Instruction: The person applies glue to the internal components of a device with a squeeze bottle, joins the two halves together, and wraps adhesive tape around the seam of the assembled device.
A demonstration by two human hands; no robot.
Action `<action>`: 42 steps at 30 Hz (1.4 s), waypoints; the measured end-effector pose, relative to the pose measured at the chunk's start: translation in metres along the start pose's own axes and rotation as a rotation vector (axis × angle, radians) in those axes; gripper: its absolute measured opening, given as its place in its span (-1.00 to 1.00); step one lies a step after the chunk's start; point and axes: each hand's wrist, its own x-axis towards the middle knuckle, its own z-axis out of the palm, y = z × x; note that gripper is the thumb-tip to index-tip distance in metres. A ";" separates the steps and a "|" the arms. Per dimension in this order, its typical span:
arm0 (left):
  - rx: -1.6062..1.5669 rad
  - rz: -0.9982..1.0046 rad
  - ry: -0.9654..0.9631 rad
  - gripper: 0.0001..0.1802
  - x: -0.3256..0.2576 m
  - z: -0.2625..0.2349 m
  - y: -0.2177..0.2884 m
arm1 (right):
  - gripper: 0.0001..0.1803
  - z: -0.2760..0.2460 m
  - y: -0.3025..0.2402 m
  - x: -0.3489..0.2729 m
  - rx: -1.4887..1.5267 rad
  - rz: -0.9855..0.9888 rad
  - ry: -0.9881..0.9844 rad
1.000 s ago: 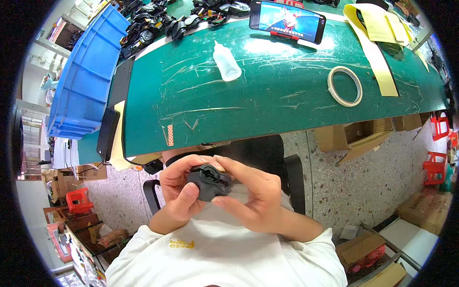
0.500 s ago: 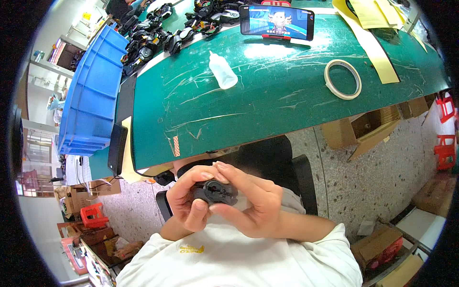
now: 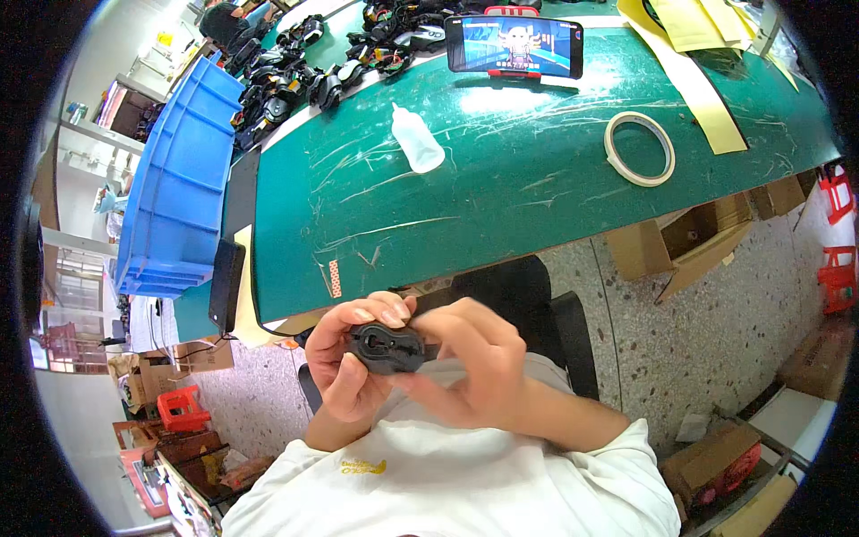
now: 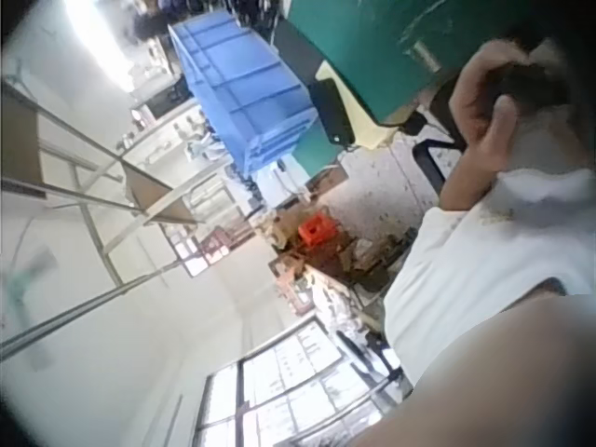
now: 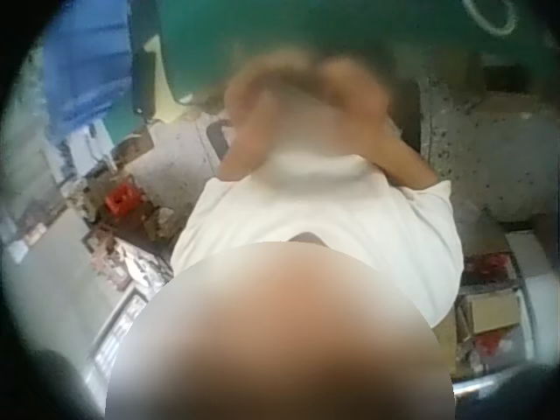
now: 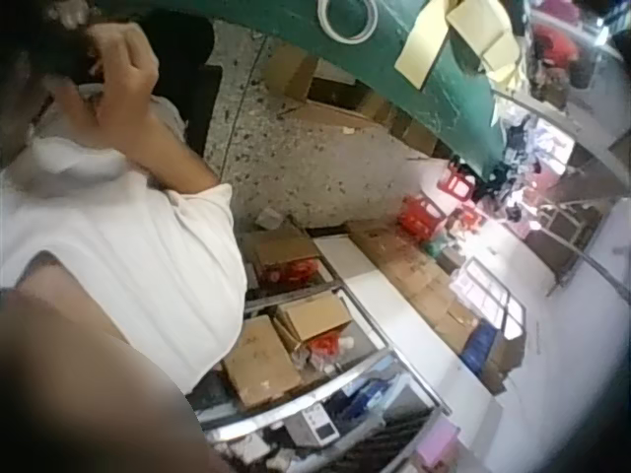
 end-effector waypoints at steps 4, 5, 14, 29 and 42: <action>-0.008 -0.015 -0.055 -0.57 -0.002 0.000 -0.001 | -0.49 0.005 0.001 0.005 0.033 -0.055 0.038; 0.027 -0.006 -0.073 -0.56 -0.003 -0.001 0.001 | -0.49 0.003 0.000 0.006 0.037 -0.056 0.038; 0.194 -0.300 -0.265 -0.53 0.013 -0.023 0.011 | -0.62 -0.012 -0.004 0.011 -0.194 -0.161 -0.047; -0.443 -0.380 0.124 -0.58 -0.017 0.002 -0.004 | -0.55 0.004 -0.021 0.014 -0.307 -0.064 0.109; 0.146 -0.070 -0.064 -0.58 -0.001 0.000 0.007 | -0.63 -0.006 -0.018 0.009 -0.076 -0.017 0.028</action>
